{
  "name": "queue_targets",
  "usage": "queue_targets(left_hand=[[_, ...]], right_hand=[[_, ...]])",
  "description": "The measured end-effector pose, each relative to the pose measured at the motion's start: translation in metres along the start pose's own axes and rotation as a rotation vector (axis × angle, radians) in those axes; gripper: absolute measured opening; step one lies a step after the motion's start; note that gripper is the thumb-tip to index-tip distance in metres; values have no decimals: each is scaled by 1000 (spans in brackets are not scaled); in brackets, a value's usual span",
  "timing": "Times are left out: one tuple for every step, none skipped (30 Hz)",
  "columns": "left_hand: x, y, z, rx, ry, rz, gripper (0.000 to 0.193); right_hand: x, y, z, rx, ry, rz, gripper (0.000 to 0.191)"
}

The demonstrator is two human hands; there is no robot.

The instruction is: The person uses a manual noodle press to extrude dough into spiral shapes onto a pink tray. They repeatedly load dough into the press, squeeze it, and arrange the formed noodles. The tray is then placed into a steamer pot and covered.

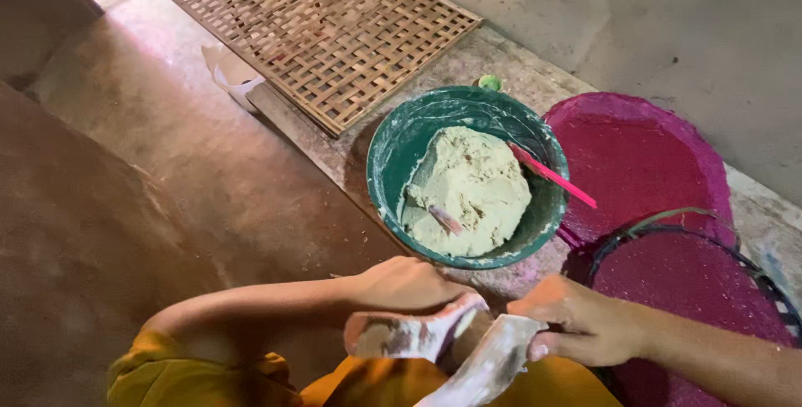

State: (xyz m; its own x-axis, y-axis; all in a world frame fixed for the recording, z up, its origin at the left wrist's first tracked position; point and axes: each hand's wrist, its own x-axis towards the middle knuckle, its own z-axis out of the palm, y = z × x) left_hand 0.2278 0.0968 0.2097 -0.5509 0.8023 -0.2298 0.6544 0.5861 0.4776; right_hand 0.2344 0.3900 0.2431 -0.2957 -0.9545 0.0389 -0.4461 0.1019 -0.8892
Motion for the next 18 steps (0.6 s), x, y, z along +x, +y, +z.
queue_targets(left_hand=[[-2,-13,0,-116,21,-63,40],[-2,-27,2,-231,40,-124,38],[-6,-45,0,-606,236,300,32],[-15,-63,1,-973,423,739,30],[-19,-95,-9,-693,433,595,30],[-24,-129,-25,-409,439,447,30],[-32,-147,-21,-848,296,181,33],[-31,-159,-8,-1276,113,-108,35],[-24,-167,6,-1344,2,-32,35],[-12,-172,21,-1399,-101,48,34],[2,-176,34,-1448,-203,126,34],[22,-170,55,-1536,-148,53,37],[39,-161,77,-1627,-90,-29,40],[57,-153,95,-1691,-26,18,32],[70,-146,108,-1750,45,66,25],[78,-144,114,-1716,128,-10,21],[85,-140,118,-1679,209,-84,20],[88,-137,117,-1643,291,-159,20]], right_hand=[[0,2,2,36,29,-17,39],[-2,4,0,70,61,-32,39],[-6,5,-5,99,94,-49,38],[-13,5,-11,-63,184,-2,35],[-21,5,-22,-227,270,51,32],[-29,6,-34,-396,357,100,31],[-32,9,-49,-764,409,0,30],[-33,12,-64,-1124,448,-93,31],[-32,15,-77,-1265,407,-110,25],[-29,17,-92,-1415,364,-138,21],[-24,17,-103,-1518,372,-193,21],[-15,17,-112,-1615,375,-248,22],[-6,17,-118,-1644,381,-247,23],[5,16,-123,-1673,386,-249,25],[16,15,-122,-1705,392,-254,26],[26,14,-119,-1683,529,-199,30],[36,12,-114,-1657,663,-142,34],[43,10,-110,-1624,791,-85,38]])
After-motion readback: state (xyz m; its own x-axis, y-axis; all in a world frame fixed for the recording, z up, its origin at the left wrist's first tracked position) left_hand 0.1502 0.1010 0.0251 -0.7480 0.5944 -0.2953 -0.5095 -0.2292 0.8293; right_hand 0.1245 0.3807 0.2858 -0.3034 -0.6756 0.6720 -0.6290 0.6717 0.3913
